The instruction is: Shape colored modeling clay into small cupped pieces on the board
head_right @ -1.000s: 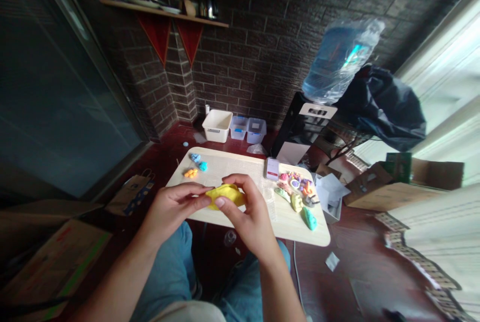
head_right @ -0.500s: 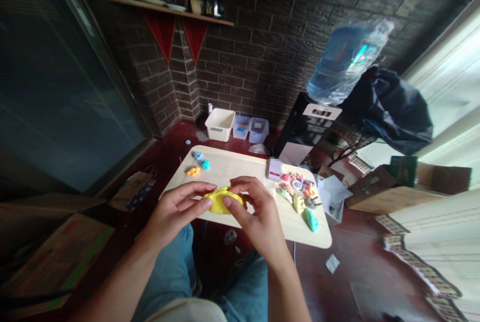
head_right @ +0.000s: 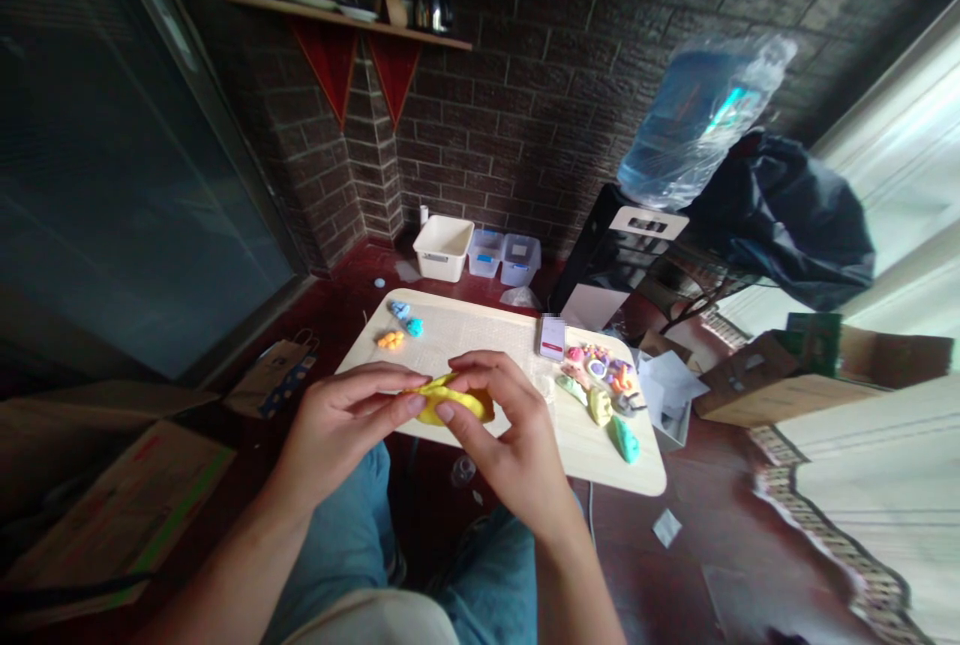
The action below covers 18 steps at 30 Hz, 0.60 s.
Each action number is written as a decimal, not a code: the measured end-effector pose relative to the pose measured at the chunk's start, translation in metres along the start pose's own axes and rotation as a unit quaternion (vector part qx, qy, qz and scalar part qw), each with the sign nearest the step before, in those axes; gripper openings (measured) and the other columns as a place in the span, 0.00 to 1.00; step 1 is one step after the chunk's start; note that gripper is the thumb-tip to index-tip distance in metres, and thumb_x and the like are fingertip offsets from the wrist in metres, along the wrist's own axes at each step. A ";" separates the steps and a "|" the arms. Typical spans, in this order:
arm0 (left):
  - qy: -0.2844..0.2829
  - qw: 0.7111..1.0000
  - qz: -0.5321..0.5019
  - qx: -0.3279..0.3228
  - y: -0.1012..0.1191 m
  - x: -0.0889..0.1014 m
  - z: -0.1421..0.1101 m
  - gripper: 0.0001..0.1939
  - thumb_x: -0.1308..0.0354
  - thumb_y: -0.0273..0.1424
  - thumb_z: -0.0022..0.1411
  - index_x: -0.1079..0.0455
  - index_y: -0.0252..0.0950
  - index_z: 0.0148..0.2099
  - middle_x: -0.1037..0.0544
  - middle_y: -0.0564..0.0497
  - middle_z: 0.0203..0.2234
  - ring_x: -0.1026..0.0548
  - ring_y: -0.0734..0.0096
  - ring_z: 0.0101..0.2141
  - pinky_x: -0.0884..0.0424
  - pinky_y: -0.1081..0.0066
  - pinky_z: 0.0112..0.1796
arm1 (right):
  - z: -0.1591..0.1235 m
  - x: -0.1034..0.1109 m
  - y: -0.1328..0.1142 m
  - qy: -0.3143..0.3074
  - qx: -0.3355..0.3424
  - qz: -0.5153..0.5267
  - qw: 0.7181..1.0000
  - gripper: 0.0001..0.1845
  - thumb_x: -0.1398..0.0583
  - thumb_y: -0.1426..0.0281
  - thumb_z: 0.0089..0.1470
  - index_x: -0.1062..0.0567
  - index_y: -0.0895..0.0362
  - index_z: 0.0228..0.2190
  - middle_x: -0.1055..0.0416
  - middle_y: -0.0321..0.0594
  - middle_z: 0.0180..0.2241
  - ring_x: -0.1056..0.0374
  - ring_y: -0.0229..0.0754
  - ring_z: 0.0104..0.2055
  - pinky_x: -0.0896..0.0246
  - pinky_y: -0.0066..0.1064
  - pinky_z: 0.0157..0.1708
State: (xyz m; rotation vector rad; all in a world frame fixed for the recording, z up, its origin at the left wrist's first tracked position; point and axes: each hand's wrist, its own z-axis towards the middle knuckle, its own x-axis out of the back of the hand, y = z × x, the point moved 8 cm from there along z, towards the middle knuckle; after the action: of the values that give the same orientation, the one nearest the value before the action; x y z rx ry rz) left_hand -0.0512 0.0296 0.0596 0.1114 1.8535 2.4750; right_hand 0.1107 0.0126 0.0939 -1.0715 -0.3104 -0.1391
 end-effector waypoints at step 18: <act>-0.003 0.994 0.084 -0.071 0.016 -0.003 -0.003 0.06 0.38 0.27 0.60 0.19 0.38 0.38 0.17 0.48 0.37 0.20 0.67 0.38 0.23 0.73 0.40 | 0.002 -0.005 -0.011 -0.033 0.032 -0.066 0.997 0.06 0.39 0.71 0.59 0.21 0.51 0.37 0.29 0.44 0.44 0.31 0.46 0.49 0.30 0.37 0.44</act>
State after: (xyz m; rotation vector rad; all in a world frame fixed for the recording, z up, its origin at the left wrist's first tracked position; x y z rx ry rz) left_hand -0.0484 0.0222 0.0741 0.2796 1.7243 2.7051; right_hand 0.1027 0.0086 0.1023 -0.9936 -0.4415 -0.2105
